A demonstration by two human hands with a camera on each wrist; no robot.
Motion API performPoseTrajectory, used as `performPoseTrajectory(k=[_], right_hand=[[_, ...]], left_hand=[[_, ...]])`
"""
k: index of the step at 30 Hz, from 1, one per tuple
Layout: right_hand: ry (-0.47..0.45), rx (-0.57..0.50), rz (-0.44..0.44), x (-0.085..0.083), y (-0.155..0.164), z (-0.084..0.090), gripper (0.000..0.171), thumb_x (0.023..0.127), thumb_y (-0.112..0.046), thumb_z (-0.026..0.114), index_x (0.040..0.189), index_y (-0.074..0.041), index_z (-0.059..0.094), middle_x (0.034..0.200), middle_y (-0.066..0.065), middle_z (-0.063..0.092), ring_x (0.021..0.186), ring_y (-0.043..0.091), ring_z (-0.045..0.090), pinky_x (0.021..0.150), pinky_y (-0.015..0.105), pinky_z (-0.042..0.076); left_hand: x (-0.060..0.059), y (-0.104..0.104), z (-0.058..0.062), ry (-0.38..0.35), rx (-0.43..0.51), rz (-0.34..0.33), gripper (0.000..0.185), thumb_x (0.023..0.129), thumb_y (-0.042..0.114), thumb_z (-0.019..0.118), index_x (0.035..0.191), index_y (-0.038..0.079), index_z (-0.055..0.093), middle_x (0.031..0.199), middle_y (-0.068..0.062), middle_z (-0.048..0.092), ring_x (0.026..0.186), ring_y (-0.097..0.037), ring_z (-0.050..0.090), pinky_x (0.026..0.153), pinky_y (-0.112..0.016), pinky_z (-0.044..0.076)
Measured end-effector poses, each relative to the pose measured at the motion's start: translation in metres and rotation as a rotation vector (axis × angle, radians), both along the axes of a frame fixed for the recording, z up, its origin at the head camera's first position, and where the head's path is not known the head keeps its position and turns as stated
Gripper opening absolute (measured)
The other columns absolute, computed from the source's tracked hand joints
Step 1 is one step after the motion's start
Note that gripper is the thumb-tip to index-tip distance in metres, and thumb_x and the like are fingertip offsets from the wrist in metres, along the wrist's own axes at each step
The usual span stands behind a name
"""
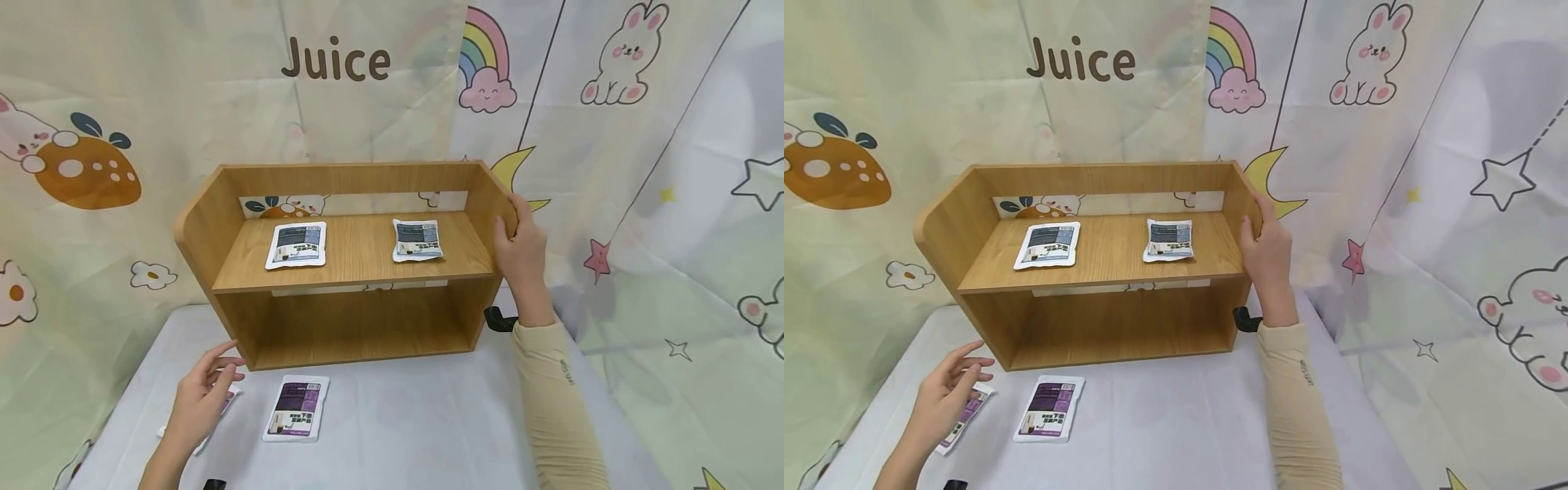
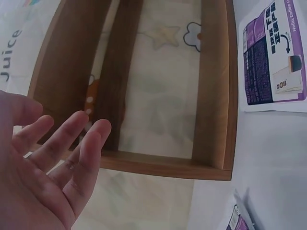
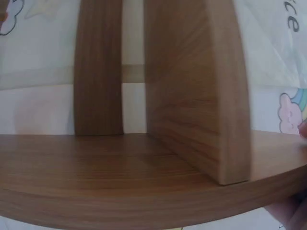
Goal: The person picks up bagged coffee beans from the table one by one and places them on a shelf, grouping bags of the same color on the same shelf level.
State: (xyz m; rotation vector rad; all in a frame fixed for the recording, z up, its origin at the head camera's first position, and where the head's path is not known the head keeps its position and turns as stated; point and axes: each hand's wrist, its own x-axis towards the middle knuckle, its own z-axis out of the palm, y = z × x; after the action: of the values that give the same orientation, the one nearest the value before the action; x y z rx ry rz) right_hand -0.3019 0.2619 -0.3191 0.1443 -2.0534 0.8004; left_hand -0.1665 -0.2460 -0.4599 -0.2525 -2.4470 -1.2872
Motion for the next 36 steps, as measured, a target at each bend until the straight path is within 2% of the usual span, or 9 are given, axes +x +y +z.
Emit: performPoseTrajectory(k=[6,10,14,19,23,26,29,31,36], right_hand=[[0.080,0.060,-0.027,-0.001,-0.003,-0.008,0.039,0.100,-0.017,0.050,0.139,-0.013,0.048,0.123,0.019,0.063,0.086,0.039,0.067,0.075,0.051,0.055],[0.088,0.053,-0.042,0.001,-0.003,-0.012,0.039,0.100,-0.016,0.051,0.138,-0.014,0.049,0.119,0.020,0.064,0.088,0.039,0.067,0.075,0.051,0.054],[0.086,0.057,-0.030,0.001,-0.006,-0.014,0.038,0.100,-0.018,0.051,0.138,-0.012,0.050,0.119,0.020,0.064,0.089,0.039,0.067,0.074,0.051,0.054],[0.104,0.042,-0.039,-0.004,-0.008,-0.011,0.038,0.101,-0.022,0.048,0.138,-0.012,0.048,0.118,0.021,0.064,0.096,0.038,0.066,0.079,0.051,0.054],[0.107,-0.008,-0.071,-0.005,-0.005,-0.011,0.037,0.101,-0.022,0.049,0.137,-0.015,0.049,0.119,0.017,0.065,0.100,0.036,0.065,0.082,0.050,0.053],[0.108,-0.014,-0.071,-0.006,-0.006,-0.014,0.036,0.100,-0.021,0.049,0.136,-0.015,0.050,0.118,0.017,0.065,0.097,0.037,0.066,0.081,0.051,0.053],[0.116,-0.017,-0.062,-0.008,-0.007,-0.014,0.035,0.100,-0.020,0.049,0.135,-0.014,0.051,0.114,0.018,0.066,0.092,0.038,0.066,0.079,0.052,0.053],[0.120,-0.021,-0.065,-0.009,-0.008,-0.013,0.035,0.100,-0.020,0.049,0.134,-0.014,0.052,0.112,0.018,0.066,0.089,0.038,0.065,0.078,0.052,0.053],[0.110,-0.034,-0.072,-0.011,-0.009,-0.009,0.034,0.101,-0.023,0.048,0.134,-0.017,0.052,0.114,0.015,0.066,0.094,0.035,0.066,0.081,0.050,0.053]], left_hand=[[0.004,0.001,-0.013,-0.065,-0.011,0.018,0.035,0.102,0.014,0.049,0.138,0.011,0.050,0.106,-0.010,0.067,0.083,-0.011,0.066,0.059,-0.029,0.055],[0.011,0.006,-0.030,-0.101,-0.041,0.021,0.033,0.102,0.012,0.049,0.134,0.010,0.052,0.104,-0.011,0.068,0.083,-0.018,0.067,0.057,-0.027,0.053],[0.015,0.010,-0.048,-0.092,-0.075,0.002,0.031,0.098,0.006,0.053,0.129,0.008,0.056,0.103,-0.011,0.069,0.081,-0.025,0.069,0.059,-0.027,0.053],[0.005,0.017,-0.059,-0.113,-0.121,-0.008,0.031,0.097,0.009,0.056,0.128,0.008,0.059,0.108,-0.010,0.068,0.089,-0.027,0.067,0.073,-0.039,0.054],[-0.006,0.023,-0.064,-0.206,-0.159,-0.055,0.034,0.098,0.015,0.057,0.132,0.010,0.057,0.123,-0.011,0.062,0.102,-0.029,0.063,0.082,-0.046,0.052],[-0.009,0.026,-0.069,-0.256,-0.130,-0.097,0.038,0.096,0.015,0.060,0.133,0.011,0.056,0.132,-0.009,0.056,0.111,-0.031,0.059,0.085,-0.047,0.052],[-0.011,0.028,-0.073,-0.269,-0.097,-0.137,0.043,0.093,0.016,0.066,0.135,0.011,0.055,0.136,-0.009,0.052,0.118,-0.034,0.053,0.091,-0.050,0.048],[-0.013,0.030,-0.076,-0.283,-0.102,-0.181,0.051,0.090,0.020,0.070,0.137,0.012,0.052,0.138,-0.010,0.048,0.125,-0.037,0.047,0.098,-0.055,0.042],[-0.018,0.033,-0.086,-0.361,-0.209,-0.271,0.082,0.078,0.038,0.081,0.147,0.017,0.041,0.149,-0.015,0.033,0.136,-0.039,0.032,0.105,-0.060,0.028]])
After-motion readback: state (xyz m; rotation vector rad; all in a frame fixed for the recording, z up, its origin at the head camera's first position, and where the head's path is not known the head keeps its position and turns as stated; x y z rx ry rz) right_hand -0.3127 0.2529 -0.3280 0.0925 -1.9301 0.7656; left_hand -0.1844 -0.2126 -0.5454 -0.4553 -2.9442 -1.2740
